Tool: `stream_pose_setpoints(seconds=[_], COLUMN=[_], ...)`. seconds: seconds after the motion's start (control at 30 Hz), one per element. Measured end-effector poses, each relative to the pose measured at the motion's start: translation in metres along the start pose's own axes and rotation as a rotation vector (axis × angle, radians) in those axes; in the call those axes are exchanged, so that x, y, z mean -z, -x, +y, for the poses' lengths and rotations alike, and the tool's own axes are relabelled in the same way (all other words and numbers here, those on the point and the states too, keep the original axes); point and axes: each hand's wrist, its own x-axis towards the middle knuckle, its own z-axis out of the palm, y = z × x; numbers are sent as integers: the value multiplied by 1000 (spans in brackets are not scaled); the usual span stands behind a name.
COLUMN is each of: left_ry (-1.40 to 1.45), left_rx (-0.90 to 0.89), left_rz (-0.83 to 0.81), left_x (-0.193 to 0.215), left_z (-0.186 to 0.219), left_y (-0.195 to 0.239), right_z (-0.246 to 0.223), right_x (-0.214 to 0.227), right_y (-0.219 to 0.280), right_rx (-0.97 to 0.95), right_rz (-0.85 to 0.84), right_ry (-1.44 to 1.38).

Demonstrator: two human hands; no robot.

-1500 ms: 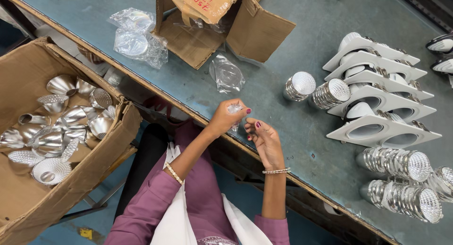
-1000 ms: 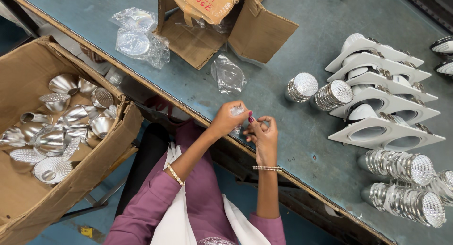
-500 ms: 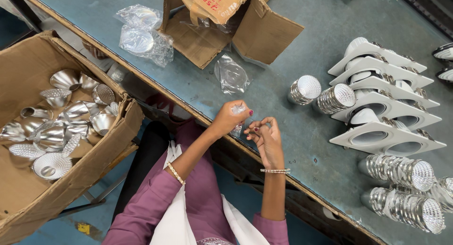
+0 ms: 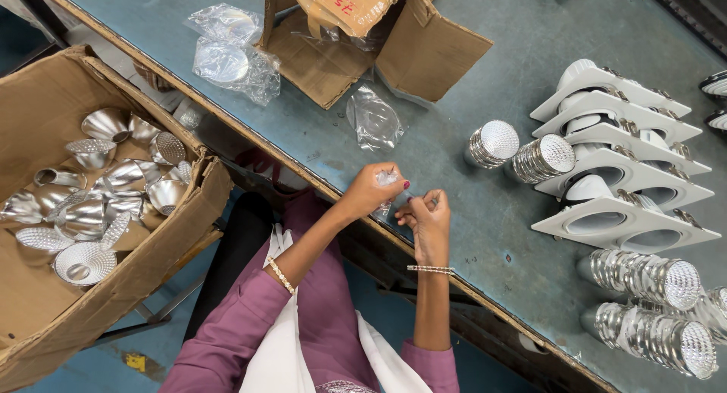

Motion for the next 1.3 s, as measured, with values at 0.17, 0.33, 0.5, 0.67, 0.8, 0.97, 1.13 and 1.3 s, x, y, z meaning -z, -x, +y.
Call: stream_pose_setpoints(seconds=[0.17, 0.33, 0.5, 0.67, 0.8, 0.97, 1.13, 1.3], left_ry=[14, 3, -37, 2, 70, 258, 274, 200], left_rx=[10, 25, 17, 19, 22, 87, 122, 108], left_rz=[-11, -5, -5, -11, -53, -54, -74, -114], left_x=[0, -2, -1, -1, 2, 8, 8, 4], left_z=[0, 3, 5, 3, 1, 7, 20, 30], left_y=[0, 0, 1, 1, 0, 1, 7, 10], right_z=[-1, 0, 3, 2, -6, -29, -41, -36], right_x=[3, 6, 8, 8, 2, -4, -4, 1], right_y=[0, -1, -1, 0, 15, 31, 32, 27], right_rx=[-41, -45, -32, -20, 43, 28, 105, 138], right_rz=[-33, -46, -40, -80, -166, -139, -110, -47], right_ry=[-25, -38, -23, -48, -200, -122, -1, -19])
